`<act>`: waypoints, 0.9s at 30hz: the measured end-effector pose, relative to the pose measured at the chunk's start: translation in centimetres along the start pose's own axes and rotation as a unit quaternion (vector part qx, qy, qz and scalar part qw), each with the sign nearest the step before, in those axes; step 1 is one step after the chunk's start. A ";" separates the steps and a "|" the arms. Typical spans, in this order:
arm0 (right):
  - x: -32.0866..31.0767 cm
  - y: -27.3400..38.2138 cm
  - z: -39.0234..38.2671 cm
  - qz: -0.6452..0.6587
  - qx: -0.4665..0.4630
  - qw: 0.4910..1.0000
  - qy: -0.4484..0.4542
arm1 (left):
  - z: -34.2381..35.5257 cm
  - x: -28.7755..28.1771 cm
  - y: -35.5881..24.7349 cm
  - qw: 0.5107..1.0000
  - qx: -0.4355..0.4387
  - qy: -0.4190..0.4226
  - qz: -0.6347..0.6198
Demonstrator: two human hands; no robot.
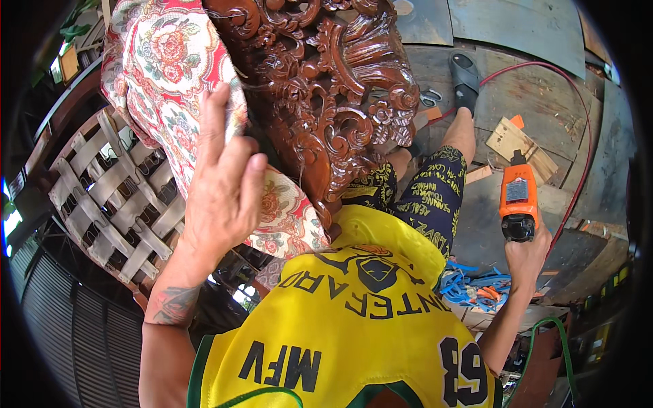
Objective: Attaching floral fabric to a carved wooden chair frame using a pneumatic staple gun.
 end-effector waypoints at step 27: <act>0.3 1.1 -0.7 -0.059 -0.041 0.997 -0.014 | -5.9 5.4 4.9 0.961 0.066 -0.174 -0.205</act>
Point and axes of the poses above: each hand's wrist, its own z-axis towards the middle knuckle, its own x-axis out of the palm, y = z × x, the point moved 2 cm from there along z, towards the middle knuckle, and after that the axes turned 12 degrees about z, right-handed, at the moved point
